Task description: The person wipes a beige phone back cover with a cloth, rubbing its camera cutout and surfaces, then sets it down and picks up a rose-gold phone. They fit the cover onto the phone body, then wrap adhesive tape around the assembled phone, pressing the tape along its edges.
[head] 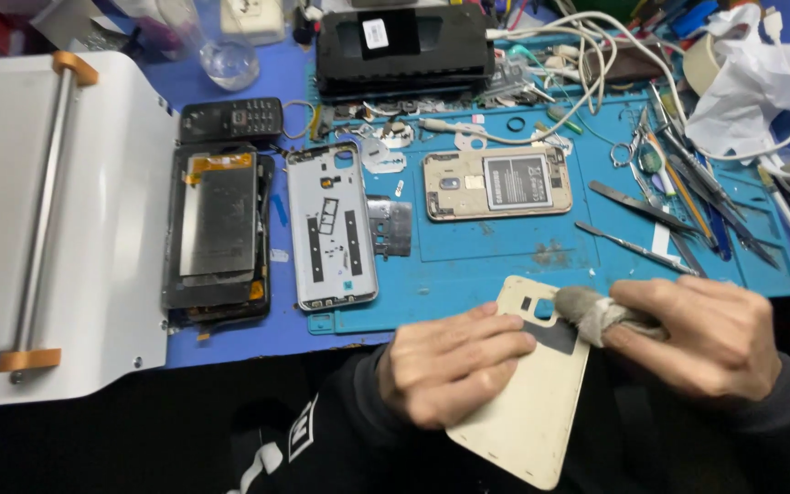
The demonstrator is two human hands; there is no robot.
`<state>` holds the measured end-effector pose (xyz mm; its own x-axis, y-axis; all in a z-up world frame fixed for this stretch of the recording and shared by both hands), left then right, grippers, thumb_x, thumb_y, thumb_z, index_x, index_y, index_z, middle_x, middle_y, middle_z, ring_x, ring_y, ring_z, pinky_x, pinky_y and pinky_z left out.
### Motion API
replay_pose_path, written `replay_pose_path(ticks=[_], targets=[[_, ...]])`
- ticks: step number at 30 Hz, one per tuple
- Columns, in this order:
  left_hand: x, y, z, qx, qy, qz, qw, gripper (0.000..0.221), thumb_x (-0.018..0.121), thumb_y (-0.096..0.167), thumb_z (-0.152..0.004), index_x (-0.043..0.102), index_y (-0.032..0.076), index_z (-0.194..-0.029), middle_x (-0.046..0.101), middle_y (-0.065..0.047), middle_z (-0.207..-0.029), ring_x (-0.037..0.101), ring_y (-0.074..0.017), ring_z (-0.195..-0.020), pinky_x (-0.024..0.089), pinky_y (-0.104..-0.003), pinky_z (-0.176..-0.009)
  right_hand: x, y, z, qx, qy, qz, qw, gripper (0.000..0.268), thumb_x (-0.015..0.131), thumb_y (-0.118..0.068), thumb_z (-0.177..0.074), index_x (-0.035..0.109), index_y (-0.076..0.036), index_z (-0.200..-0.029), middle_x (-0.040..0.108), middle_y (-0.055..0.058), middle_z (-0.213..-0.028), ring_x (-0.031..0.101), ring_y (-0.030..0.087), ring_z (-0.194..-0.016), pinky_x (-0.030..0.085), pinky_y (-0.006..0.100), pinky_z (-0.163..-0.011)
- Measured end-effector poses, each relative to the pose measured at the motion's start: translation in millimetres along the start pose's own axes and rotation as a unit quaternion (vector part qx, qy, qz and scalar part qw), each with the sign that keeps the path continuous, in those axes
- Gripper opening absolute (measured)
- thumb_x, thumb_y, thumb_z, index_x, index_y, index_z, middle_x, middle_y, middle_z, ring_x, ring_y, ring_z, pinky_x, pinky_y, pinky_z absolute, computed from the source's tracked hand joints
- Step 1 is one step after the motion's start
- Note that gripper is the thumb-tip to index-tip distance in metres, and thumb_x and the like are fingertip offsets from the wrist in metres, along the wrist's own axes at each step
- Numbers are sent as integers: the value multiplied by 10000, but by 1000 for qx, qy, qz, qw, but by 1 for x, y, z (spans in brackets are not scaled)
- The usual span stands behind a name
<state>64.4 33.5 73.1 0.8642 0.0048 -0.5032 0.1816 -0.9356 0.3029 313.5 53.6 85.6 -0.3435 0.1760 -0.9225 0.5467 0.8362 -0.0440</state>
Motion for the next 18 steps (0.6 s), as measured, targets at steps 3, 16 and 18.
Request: replay_pose_path(ticks=[3, 16, 18], targets=[[5, -14, -6, -80, -31, -5, 996, 184, 756, 28, -887, 716, 22, -1066, 736, -164, -1225, 705, -310, -1212, 442, -597, -1125, -18, -11, -15, 72, 1, 65, 995, 303, 807, -58, -612, 805, -79, -914, 708, 99, -870, 596, 206, -558, 462, 337, -502], [38, 15, -1, -100, -132, -160, 973, 264, 694, 146, -1002, 731, 50, -1245, 696, -140, -1303, 669, -322, -1203, 475, -522, -1091, 6, -38, 8, 15, -43, 82, 996, 188, 793, -62, -751, 783, -116, -930, 708, 83, -885, 607, 158, -588, 387, 277, -469], [41, 11, 3, -89, -137, -170, 972, 246, 682, 125, -968, 775, 9, -1165, 734, -158, -1235, 704, -326, -1155, 571, -447, -1029, 13, -29, 25, 101, -78, 18, 992, 261, 808, -377, -885, 753, -121, -883, 697, 49, -901, 557, 174, -560, 437, 322, -508]])
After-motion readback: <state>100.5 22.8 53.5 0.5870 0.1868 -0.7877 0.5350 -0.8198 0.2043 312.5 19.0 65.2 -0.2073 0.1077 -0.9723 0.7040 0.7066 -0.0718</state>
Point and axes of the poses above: each hand's wrist, its own z-axis away from the middle knuckle, its own x-axis out of the palm, y = z × x, the point moved 5 cm from there along -z, towards the middle knuckle
